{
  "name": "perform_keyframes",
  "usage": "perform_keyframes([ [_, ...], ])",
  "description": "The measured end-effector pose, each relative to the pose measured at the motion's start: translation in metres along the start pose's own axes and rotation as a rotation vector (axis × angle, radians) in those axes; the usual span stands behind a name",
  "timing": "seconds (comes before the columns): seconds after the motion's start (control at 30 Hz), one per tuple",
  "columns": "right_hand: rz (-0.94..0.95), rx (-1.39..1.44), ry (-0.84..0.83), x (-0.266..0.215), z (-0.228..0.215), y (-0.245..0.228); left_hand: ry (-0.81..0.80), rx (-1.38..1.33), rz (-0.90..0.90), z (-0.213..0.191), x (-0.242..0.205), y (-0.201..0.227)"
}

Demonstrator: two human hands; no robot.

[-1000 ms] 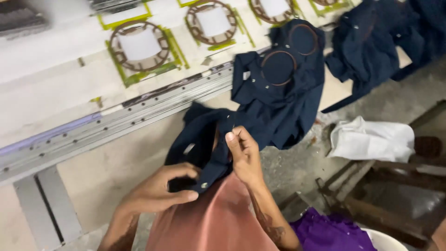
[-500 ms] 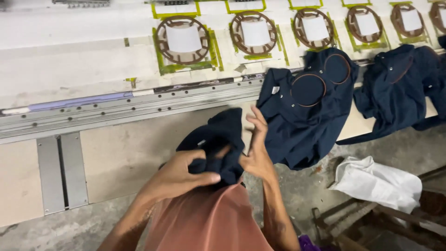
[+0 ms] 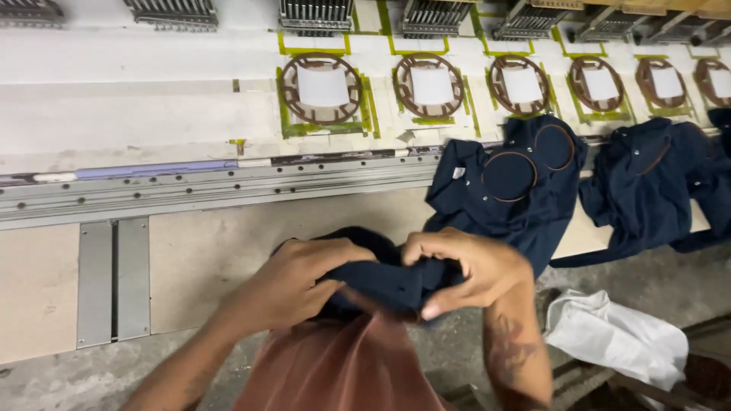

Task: Loading navy blue shirts mounted on embroidery hoops into the stations of a multi-head embroidery machine.

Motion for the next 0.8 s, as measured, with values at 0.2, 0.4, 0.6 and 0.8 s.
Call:
perform_keyframes([
  [0.2,0.426,-0.49,0.477,-0.003,-0.025,-0.057,0.245,-0.015,-0.031,-0.039,-0.005,0.0],
  [0.4,0.487,-0.327,0.799,-0.022,-0.01,-0.018,0.597,0.073,0.177,-0.075,-0.037,0.073],
  [0.6,0.117,-0.269,1.167,-0.04,0.024,-0.037,0.48,0.263,0.378,-0.072,-0.064,0.104],
  [0.8,-0.211,-0.729,1.613,-0.03,0.057,-0.043,0.481,0.235,0.179,-0.071,-0.094,0.093],
])
Point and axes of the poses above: each hand's wrist, its own x-axis towards the middle knuckle, its own z-axis out of the palm, y = z × x, the point moved 10 cm from there along x, towards the middle knuckle, and after that the axes turned 13 degrees about -y, right-handed, at the moved point
